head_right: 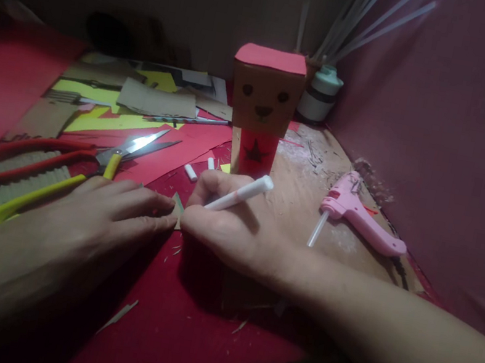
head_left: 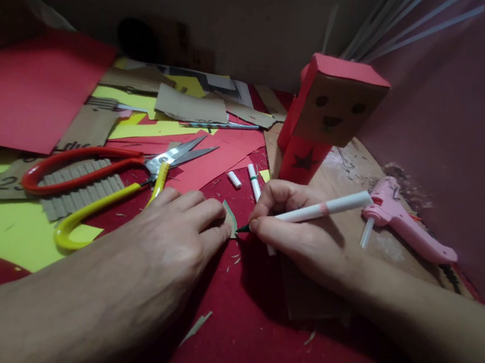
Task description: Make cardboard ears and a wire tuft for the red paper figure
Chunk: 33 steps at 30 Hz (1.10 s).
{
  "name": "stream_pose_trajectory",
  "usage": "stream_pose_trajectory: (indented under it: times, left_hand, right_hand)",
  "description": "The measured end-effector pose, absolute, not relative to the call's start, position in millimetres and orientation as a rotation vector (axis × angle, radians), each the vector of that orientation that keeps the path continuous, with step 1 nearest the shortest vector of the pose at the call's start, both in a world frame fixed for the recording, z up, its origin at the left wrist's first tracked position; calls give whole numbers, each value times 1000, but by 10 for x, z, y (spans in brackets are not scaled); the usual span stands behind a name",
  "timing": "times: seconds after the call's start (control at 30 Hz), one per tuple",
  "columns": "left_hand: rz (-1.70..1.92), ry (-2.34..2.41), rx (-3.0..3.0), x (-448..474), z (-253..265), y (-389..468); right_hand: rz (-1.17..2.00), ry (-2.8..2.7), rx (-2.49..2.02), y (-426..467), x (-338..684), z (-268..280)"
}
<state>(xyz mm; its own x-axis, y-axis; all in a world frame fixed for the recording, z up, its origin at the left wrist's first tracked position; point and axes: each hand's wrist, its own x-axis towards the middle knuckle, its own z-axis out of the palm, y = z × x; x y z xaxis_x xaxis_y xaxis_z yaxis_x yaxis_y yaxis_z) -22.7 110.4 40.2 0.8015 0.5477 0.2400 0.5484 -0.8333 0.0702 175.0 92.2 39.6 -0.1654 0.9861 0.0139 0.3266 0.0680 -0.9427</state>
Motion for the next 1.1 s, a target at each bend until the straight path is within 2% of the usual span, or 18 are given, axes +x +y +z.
stream_pose_trajectory:
  times: [0.2, 0.43, 0.67, 0.9, 1.1]
  left_hand:
    - [-407, -875, -2983, -245, 354, 1118]
    - [-463, -858, -3055, -257, 335, 1121]
    - [-476, -848, -3087, -258, 349, 1103]
    - [-449, -845, -3022, -250, 312, 1116]
    - [-402, -858, -3034, -229, 427, 1061]
  right_hand:
    - [972, -1690, -1333, 900, 1720, 399]
    - [1174, -1575, -1297, 910, 1749, 412]
    - [956, -1687, -1326, 904, 1718, 401]
    - [1088, -1627, -1304, 923, 1748, 392]
    - [929, -1690, -1324, 900, 1716, 355]
